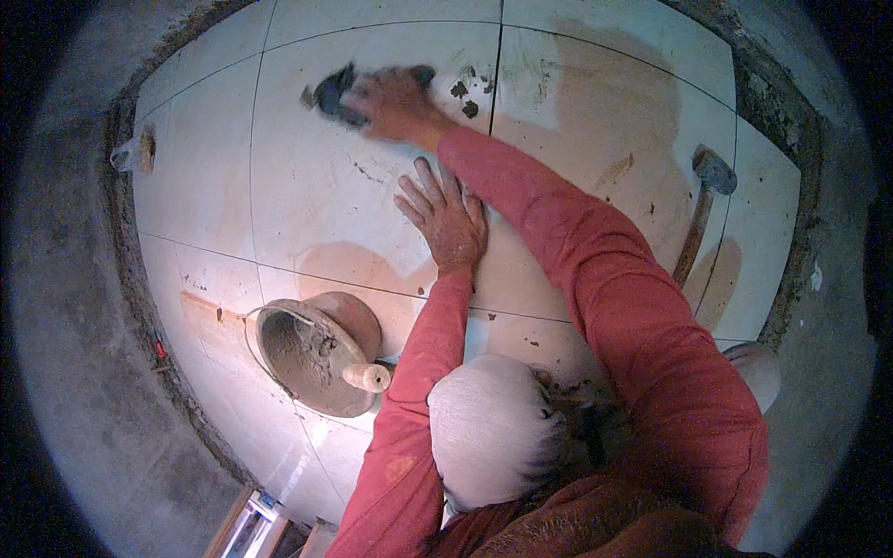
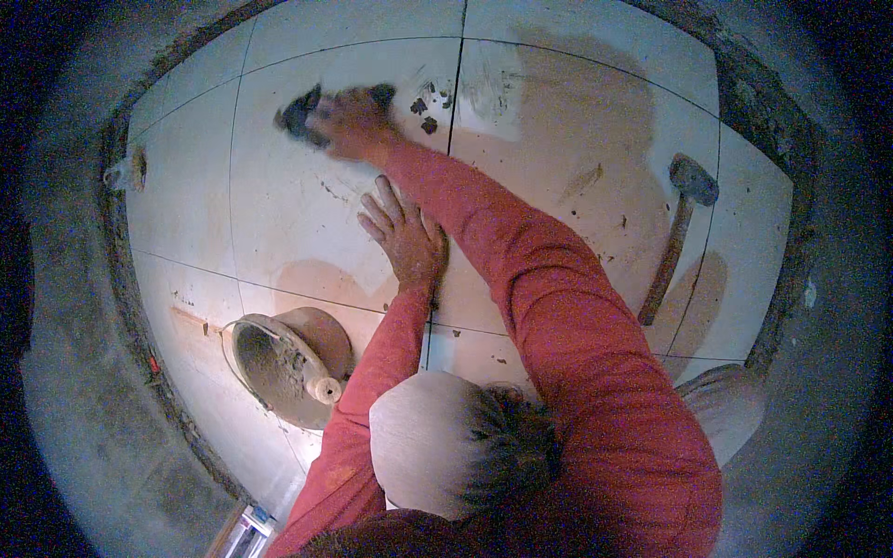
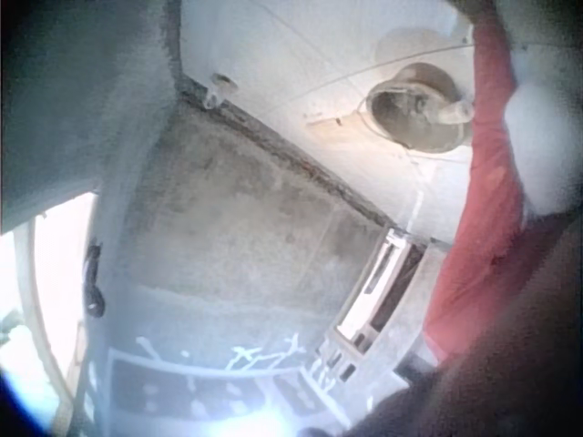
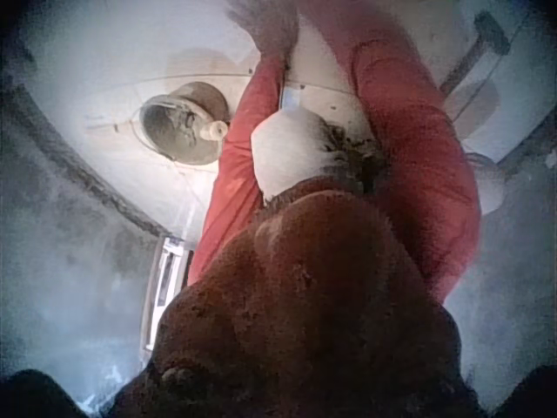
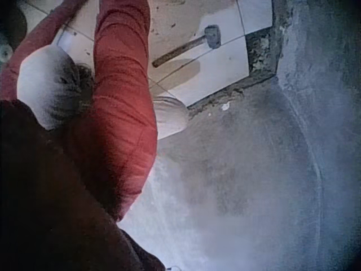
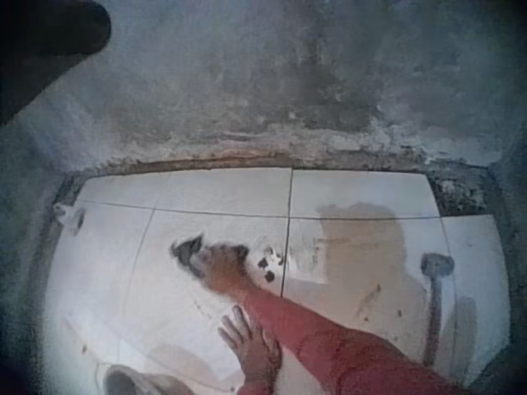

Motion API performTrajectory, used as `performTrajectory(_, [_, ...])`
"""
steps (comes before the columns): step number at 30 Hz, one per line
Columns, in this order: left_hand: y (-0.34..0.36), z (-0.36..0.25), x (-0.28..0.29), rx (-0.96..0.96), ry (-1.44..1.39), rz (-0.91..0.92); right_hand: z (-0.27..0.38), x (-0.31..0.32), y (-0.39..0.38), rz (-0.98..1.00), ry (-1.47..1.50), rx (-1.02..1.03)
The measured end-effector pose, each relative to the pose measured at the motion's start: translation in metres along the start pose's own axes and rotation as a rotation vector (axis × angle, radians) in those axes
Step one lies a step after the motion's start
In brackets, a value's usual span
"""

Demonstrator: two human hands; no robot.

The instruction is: The person applies mortar to the back of a tile using a trowel, places the tile onto the floor, and taps it into place with a rubber mallet. The person then wipes the tiles with a cloth.

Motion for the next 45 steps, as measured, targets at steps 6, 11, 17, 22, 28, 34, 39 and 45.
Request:
performTrajectory(6, [0.000,0.000,0.007,0.009,-0.117,-0.084,-0.082,0.030,0.021,0.094,-0.003,-0.081])
performTrajectory(11, [0.002,-0.005,0.011,-0.003,-0.066,-0.108,-0.282,0.113,0.061,-0.109,-0.054,-0.313])
performTrajectory(17, [0.002,-0.005,0.015,-0.009,-0.105,-0.123,-0.328,0.076,0.023,0.102,-0.339,-0.199])
performTrajectory(22, [0.001,-0.002,0.010,0.012,-0.118,-0.092,-0.246,0.091,-0.044,0.102,-0.178,-0.271])
performTrajectory(28, [0.000,0.006,0.013,0.055,-0.334,-0.184,-0.121,0.139,-0.057,0.174,0.165,-0.415])
performTrajectory(34, [0.001,0.013,0.020,0.122,-0.491,-0.213,0.026,0.038,-0.054,-0.118,0.098,-0.229])
performTrajectory(39, [-0.003,0.013,0.027,0.112,-0.432,-0.275,-0.090,0.030,-0.096,-0.237,-0.297,-0.250])
performTrajectory(45, [0.001,0.012,0.018,0.092,-0.331,-0.261,-0.435,0.252,-0.315,-0.078,-0.676,-0.840])
Point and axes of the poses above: each hand's wrist, its own y-axis towards the middle knuckle, its own x-axis out of the back of the hand, z = x × y, the point moved 8 cm from there along y, towards the middle knuckle, and after that the axes turned 5 degrees about -z, right-handed, at the moved point
